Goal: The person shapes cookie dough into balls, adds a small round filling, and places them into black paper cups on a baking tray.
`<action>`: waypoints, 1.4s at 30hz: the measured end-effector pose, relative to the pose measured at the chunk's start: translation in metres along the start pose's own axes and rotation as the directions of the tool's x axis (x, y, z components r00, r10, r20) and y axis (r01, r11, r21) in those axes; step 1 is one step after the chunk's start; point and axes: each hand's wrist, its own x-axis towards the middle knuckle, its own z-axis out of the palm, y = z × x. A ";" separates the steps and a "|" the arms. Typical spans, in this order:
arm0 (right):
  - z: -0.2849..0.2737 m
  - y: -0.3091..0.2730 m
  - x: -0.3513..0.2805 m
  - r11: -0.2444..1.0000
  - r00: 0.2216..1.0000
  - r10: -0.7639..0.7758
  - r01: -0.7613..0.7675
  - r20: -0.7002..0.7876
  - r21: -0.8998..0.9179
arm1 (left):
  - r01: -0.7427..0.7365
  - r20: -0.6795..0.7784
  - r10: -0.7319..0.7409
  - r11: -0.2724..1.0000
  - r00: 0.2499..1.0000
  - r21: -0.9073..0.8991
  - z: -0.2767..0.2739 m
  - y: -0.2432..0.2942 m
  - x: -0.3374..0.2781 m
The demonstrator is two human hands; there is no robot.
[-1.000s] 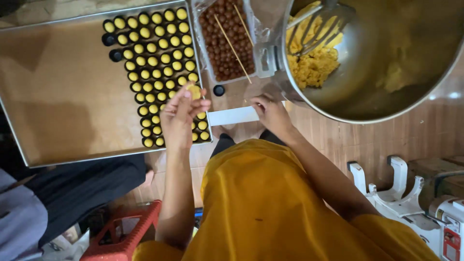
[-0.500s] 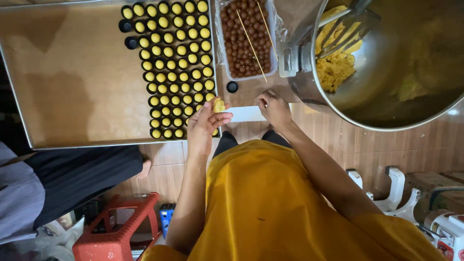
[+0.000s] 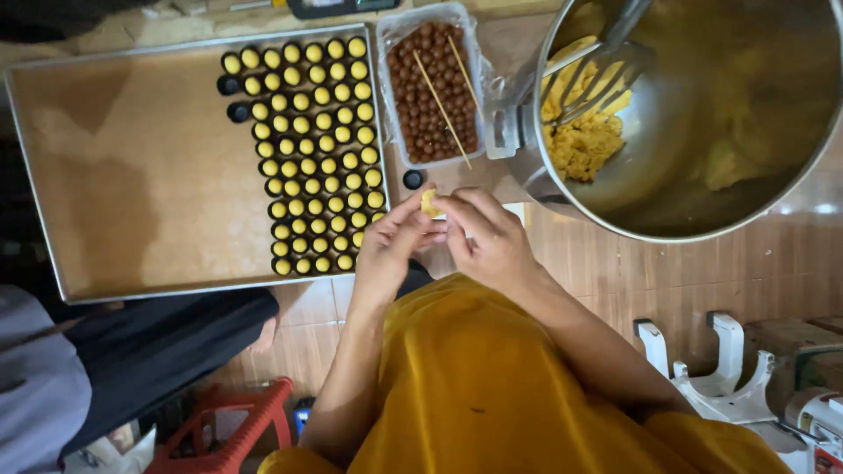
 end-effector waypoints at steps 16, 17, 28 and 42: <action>-0.108 -0.019 0.026 0.690 0.956 0.256 -0.077 -0.144 0.719 | -0.771 0.547 0.602 0.193 0.581 0.607 0.149 0.061 0.033; -0.114 -0.018 0.031 0.356 0.935 0.354 -0.148 0.014 0.923 | -0.794 0.595 0.617 0.079 0.514 0.603 0.158 0.060 0.037; -0.138 -0.006 0.036 0.223 0.891 0.452 -0.069 -0.040 0.972 | -0.810 0.780 0.404 -0.143 0.478 0.569 0.197 0.064 0.063; -0.106 -0.003 0.042 0.222 0.833 0.465 0.217 -0.299 0.951 | -0.848 0.771 0.397 0.040 0.498 0.528 0.189 0.065 0.078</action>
